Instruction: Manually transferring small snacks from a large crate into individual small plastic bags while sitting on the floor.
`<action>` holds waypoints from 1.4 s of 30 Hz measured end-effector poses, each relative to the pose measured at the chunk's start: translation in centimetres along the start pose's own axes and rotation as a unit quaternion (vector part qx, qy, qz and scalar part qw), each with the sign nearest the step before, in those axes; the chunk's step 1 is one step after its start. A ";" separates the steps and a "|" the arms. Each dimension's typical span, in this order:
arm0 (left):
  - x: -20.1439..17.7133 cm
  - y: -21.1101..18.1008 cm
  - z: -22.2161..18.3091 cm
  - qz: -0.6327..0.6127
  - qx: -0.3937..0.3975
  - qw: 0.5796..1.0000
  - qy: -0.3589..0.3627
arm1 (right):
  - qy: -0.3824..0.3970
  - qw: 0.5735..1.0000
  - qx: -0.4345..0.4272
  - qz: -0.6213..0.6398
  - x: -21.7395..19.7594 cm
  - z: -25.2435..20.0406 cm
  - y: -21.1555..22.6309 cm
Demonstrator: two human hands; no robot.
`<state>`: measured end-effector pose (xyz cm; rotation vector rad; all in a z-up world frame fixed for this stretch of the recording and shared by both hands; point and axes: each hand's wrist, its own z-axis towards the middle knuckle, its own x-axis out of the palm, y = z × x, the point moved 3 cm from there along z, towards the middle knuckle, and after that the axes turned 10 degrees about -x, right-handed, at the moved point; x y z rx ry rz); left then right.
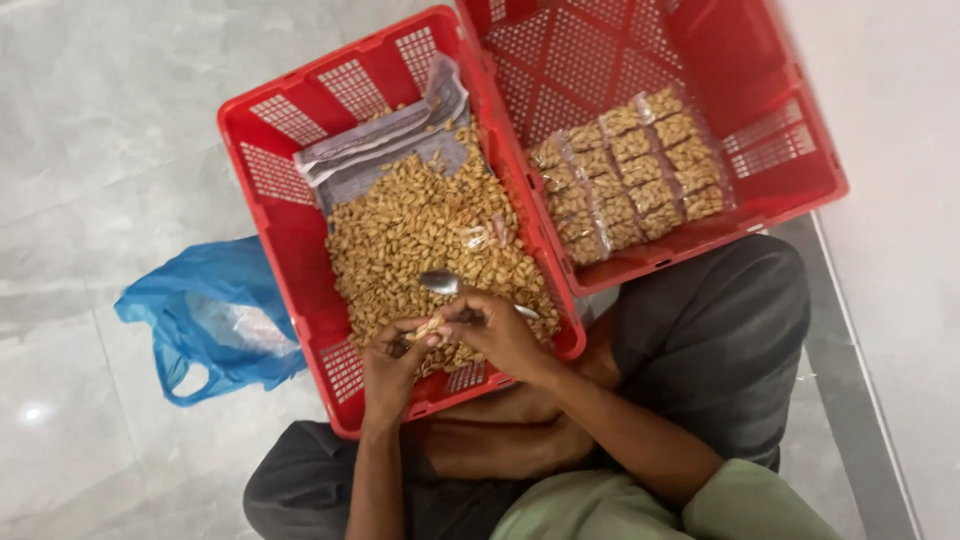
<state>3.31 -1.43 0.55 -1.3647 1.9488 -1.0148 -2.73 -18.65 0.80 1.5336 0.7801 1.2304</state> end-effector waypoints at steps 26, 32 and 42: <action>-0.5 -0.5 0.1 -0.078 -0.007 0.995 0.062 | 0.079 0.990 0.004 -0.114 0.5 0.6 2.4; -0.3 -1.0 0.1 -0.038 -0.009 0.999 0.034 | 0.093 0.985 0.042 -0.141 0.8 0.3 2.3; -0.6 -0.5 -0.1 -0.067 -0.006 0.995 0.067 | 0.072 0.987 0.084 -0.113 0.6 0.0 2.6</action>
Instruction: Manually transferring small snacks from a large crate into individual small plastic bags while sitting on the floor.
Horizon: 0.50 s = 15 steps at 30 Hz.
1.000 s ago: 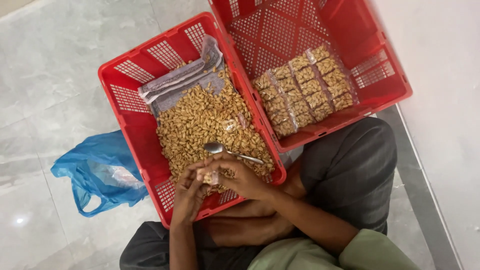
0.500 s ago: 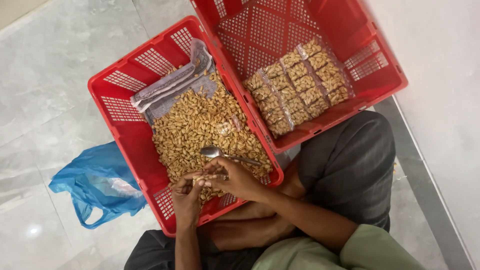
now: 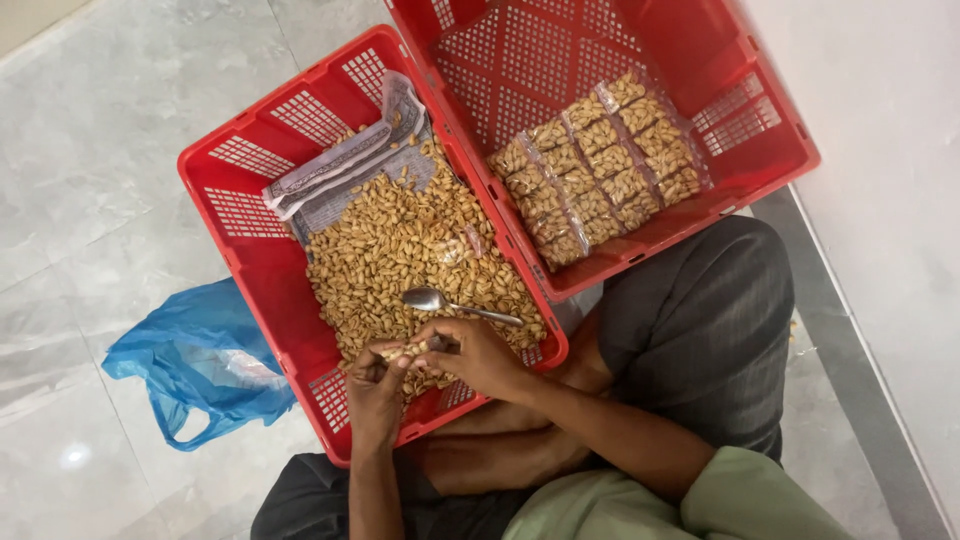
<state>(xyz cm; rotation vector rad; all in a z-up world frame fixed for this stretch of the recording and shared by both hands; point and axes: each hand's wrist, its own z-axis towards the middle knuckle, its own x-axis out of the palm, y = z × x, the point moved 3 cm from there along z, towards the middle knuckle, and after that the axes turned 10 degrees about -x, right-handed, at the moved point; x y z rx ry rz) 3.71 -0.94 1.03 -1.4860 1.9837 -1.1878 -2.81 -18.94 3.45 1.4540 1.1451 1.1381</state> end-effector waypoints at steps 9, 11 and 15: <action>0.8 -1.2 0.0 -0.053 0.039 0.996 0.064 | 0.030 0.990 0.002 0.140 0.3 0.8 -0.9; 1.0 -1.0 0.0 -0.068 0.049 0.990 0.110 | 0.015 0.994 -0.018 0.108 0.0 0.8 -1.1; 1.7 -1.8 -0.5 -0.086 0.072 0.985 0.134 | -0.013 0.999 -0.036 0.028 -0.5 0.4 -0.2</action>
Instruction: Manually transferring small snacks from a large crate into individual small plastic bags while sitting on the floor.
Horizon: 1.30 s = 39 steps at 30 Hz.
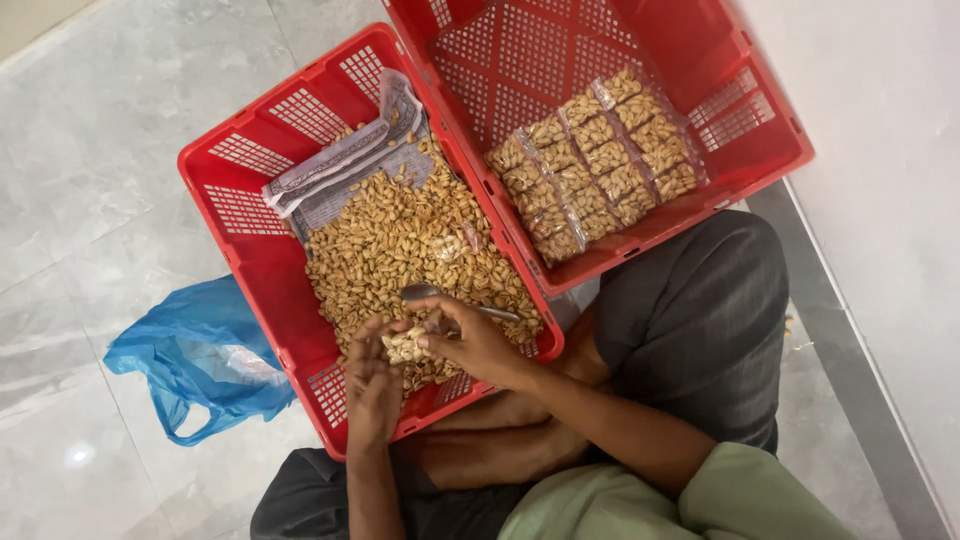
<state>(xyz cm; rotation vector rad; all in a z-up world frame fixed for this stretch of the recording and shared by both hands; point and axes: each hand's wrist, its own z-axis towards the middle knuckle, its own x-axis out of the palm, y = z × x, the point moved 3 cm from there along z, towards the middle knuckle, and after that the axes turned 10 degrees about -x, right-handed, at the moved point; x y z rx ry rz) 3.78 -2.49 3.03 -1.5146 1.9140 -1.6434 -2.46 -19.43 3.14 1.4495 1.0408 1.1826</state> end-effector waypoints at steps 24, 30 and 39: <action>-1.0 1.5 -0.1 0.169 -0.018 0.967 -0.191 | -0.053 0.996 0.003 0.071 0.0 -0.3 -0.1; -0.6 1.0 0.9 0.141 -0.063 0.970 -0.187 | -0.081 0.949 0.082 0.294 -1.7 0.1 -3.8; -1.8 2.9 1.2 0.214 -0.144 0.954 -0.150 | -0.105 0.992 0.013 0.062 -13.3 1.3 10.8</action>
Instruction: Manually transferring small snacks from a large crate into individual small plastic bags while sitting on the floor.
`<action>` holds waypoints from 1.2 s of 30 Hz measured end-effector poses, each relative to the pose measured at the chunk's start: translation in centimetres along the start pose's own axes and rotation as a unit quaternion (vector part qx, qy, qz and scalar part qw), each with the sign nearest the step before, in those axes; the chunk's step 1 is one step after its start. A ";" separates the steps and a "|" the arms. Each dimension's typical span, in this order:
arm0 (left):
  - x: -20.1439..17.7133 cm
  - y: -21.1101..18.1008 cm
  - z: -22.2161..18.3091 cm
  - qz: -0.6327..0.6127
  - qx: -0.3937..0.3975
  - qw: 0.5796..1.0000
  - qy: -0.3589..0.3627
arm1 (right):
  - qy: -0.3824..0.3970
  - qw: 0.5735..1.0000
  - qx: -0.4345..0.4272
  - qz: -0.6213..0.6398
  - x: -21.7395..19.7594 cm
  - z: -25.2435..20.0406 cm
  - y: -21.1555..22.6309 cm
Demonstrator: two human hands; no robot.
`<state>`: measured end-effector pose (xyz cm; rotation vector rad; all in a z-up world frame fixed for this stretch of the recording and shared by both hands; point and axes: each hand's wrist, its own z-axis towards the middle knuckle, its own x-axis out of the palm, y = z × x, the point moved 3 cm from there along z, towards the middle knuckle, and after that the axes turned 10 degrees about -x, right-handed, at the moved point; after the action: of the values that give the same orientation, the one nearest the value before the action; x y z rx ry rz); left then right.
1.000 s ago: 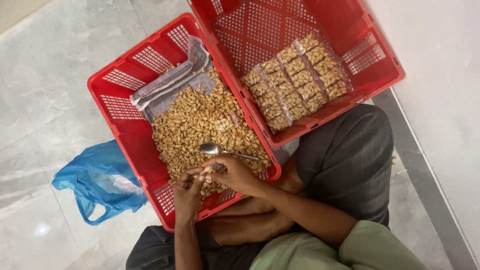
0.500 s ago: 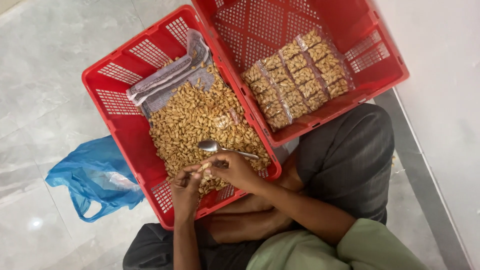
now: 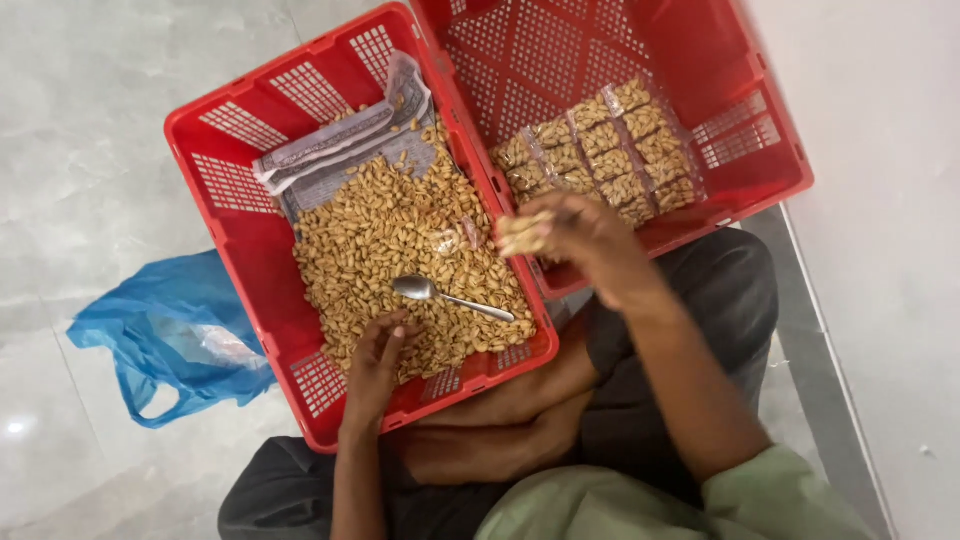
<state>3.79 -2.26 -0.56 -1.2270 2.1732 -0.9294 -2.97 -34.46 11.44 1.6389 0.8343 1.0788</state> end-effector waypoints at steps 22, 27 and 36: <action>0.4 -0.4 -0.1 0.044 -0.053 0.997 0.019 | 0.226 0.778 0.164 -0.563 -17.3 5.7 -13.7; 0.4 -0.5 -0.2 0.063 -0.063 0.996 0.022 | 0.226 0.778 0.164 -0.563 -15.9 5.5 -12.0; 0.3 -0.5 0.0 0.084 -0.045 0.995 0.035 | 0.253 0.760 0.127 -0.585 -15.7 5.5 -12.9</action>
<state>3.90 -2.75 -0.15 -1.0467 2.3536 -0.8245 -4.12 -46.52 -5.84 0.6420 2.0537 0.4462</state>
